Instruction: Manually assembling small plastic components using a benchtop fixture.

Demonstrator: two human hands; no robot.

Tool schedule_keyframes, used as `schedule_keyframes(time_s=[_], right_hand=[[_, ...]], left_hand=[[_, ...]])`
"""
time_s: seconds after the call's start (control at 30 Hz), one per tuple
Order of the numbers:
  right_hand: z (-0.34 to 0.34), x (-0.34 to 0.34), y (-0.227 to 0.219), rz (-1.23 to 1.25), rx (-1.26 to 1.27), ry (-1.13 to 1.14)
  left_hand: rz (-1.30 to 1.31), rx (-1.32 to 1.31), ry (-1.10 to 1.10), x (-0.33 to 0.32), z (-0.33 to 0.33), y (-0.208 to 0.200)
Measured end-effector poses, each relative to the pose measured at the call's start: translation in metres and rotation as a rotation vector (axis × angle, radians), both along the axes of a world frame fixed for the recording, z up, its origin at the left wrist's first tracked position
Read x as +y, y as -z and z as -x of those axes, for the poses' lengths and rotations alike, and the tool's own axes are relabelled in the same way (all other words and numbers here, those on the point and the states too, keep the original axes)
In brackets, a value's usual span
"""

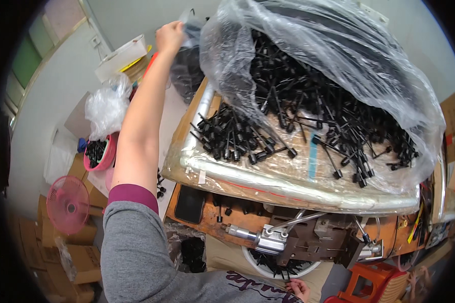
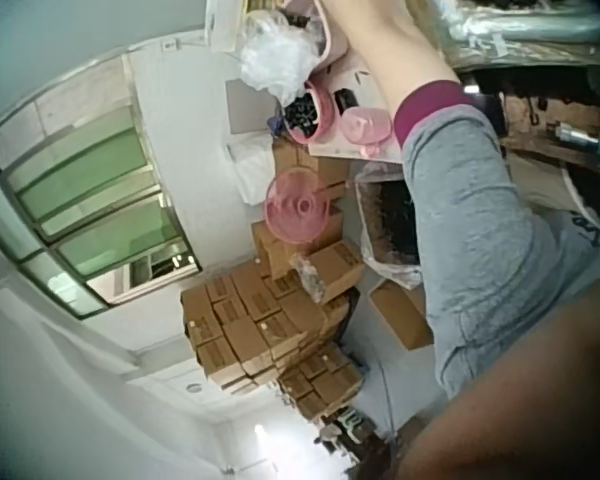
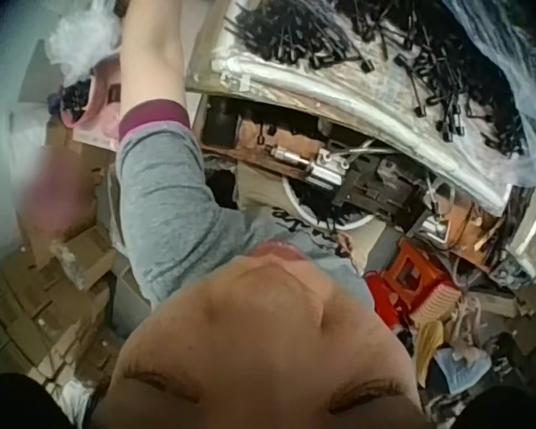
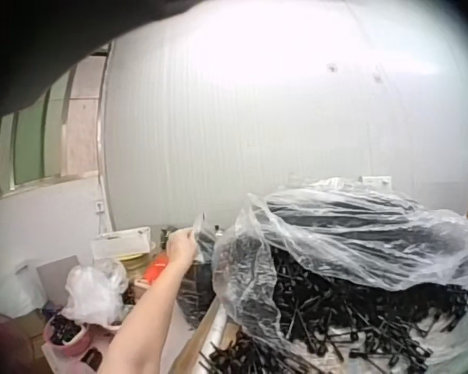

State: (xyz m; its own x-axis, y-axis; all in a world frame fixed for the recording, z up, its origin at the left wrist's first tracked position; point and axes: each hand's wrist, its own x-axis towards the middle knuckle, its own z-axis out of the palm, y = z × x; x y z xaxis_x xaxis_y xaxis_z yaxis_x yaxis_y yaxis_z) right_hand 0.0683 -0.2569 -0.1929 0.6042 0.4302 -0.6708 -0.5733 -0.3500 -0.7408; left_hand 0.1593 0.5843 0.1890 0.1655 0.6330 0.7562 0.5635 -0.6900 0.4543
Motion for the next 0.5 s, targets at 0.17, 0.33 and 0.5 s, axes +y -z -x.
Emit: schedule_keyframes(time_s=[0.17,0.33,0.5], right_hand=[[0.0,-0.016,0.004,0.009,-0.056,-0.04],[-0.001,0.014,-0.037,0.012,-0.046,-0.004],[0.0,0.013,-0.046,0.012,-0.099,-0.039]], left_hand=[[0.173,-0.003,0.472,-0.028,0.005,-0.026],[-0.139,0.129,0.421,-0.04,0.047,-0.055],[0.139,0.33,0.658,-0.159,0.101,-0.09]])
